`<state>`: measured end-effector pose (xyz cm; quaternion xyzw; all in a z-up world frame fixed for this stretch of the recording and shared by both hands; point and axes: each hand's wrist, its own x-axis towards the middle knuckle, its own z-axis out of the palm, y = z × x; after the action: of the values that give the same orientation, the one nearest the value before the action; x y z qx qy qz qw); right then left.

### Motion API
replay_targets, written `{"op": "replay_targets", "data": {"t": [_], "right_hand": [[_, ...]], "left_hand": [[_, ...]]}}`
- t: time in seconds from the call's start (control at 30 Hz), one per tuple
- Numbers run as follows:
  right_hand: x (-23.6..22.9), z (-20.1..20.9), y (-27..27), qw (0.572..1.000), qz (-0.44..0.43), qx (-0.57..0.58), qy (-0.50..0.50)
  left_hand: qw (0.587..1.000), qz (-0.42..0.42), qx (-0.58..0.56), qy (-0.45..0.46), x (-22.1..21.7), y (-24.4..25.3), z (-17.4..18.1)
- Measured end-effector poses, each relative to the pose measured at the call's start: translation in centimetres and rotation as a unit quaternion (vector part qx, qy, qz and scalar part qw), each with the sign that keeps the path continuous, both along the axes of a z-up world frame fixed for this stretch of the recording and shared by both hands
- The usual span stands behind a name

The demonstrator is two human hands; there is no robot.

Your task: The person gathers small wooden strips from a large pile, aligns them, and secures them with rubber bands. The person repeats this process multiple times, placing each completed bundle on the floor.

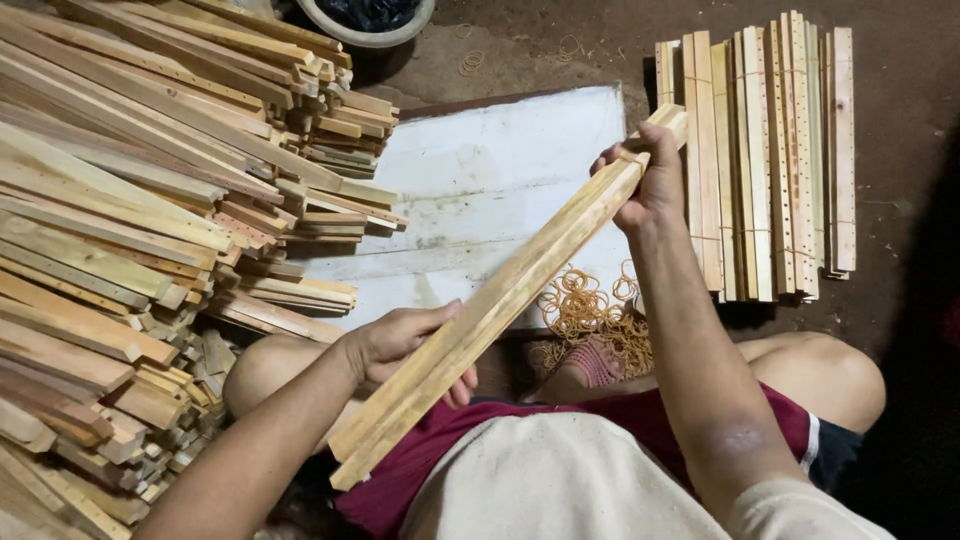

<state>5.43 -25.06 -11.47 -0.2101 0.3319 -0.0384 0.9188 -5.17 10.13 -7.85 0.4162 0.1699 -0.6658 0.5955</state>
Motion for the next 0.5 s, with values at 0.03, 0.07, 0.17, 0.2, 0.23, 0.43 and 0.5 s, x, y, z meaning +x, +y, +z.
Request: {"op": "replay_targets", "data": {"t": [0.03, 0.07, 0.17, 0.2, 0.23, 0.43, 0.5], "right_hand": [[0.2, -0.7, -0.8, 1.000, -0.001, 0.000, 0.000], [0.4, -1.3, -1.5, 1.000, -0.024, 0.018, 0.002], [0.3, -3.2, -2.6, 0.997, -0.077, 0.032, 0.000], [0.2, -3.9, -2.7, 0.994, -0.103, 0.029, -0.001], [-0.4, -3.7, -1.9, 0.994, -0.104, 0.028, -0.002], [-5.7, -2.1, 5.3, 0.969, -0.196, 0.142, 0.045], [-7.1, -2.2, 8.2, 0.951, -0.160, 0.236, 0.116]], "left_hand": [[1.000, -0.001, 0.000, 0.000, -0.2, 0.2, -0.3], [0.999, 0.025, -0.019, -0.038, -0.3, 0.5, -0.6], [0.976, 0.098, -0.056, -0.183, -1.2, -2.2, -1.9], [0.944, 0.148, -0.075, -0.287, -1.7, -3.6, -2.5], [0.943, 0.147, -0.077, -0.287, -0.7, -5.6, -3.1], [0.617, 0.633, 0.016, -0.468, 7.6, -12.2, -0.9], [0.577, 0.685, 0.022, -0.444, 12.2, -11.9, 0.3]]}}
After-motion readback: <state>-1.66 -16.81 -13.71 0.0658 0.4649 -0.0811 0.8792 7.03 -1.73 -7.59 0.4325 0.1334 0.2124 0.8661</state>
